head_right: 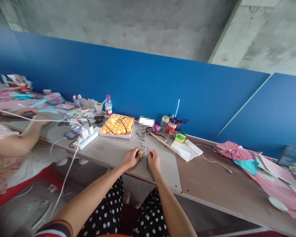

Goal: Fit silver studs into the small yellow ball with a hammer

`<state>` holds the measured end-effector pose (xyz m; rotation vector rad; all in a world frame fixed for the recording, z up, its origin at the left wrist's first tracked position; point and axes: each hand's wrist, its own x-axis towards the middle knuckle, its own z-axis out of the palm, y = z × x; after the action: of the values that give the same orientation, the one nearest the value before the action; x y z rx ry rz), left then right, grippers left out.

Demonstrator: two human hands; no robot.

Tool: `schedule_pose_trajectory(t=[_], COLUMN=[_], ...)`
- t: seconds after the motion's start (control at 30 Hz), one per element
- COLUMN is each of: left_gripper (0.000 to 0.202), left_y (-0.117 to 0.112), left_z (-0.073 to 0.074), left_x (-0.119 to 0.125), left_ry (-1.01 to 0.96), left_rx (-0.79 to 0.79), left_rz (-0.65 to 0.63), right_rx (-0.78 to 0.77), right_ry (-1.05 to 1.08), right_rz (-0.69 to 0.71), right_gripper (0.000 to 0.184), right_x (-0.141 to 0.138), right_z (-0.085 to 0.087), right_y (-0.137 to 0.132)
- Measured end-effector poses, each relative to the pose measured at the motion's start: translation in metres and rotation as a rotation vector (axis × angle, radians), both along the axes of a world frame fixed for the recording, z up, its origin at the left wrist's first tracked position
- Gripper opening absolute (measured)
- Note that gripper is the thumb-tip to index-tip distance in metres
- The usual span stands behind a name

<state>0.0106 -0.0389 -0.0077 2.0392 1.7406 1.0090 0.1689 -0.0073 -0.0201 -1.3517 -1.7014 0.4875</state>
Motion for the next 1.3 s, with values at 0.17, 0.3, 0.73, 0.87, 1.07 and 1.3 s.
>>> schedule_pose_trajectory(t=[0.17, 0.3, 0.73, 0.87, 1.07, 1.3], left_gripper=[0.029, 0.029, 0.029, 0.029, 0.029, 0.030], left_y=[0.002, 0.003, 0.000, -0.001, -0.003, -0.002], left_z=[0.000, 0.000, 0.002, 0.004, 0.008, 0.007], left_x=[-0.001, -0.001, 0.001, 0.000, 0.001, 0.000], left_ry=[-0.091, -0.115, -0.057, -0.051, -0.034, -0.007], left_rx=[0.010, 0.012, 0.002, -0.012, -0.035, -0.052], left_rz=[0.029, 0.038, 0.007, -0.001, 0.005, 0.007], right_rx=[0.033, 0.041, -0.063, -0.169, -0.286, -0.296], right_ry=[-0.314, -0.592, -0.068, 0.288, 0.441, 0.590], right_rz=[0.216, 0.196, -0.061, 0.067, 0.156, 0.177], right_gripper=[0.021, 0.022, 0.030, 0.023, 0.033, 0.029], right_x=[-0.008, -0.014, -0.005, 0.001, 0.005, -0.024], right_z=[0.005, 0.009, 0.001, 0.004, 0.004, 0.009], right_y=[-0.012, -0.020, -0.008, -0.005, -0.005, 0.002])
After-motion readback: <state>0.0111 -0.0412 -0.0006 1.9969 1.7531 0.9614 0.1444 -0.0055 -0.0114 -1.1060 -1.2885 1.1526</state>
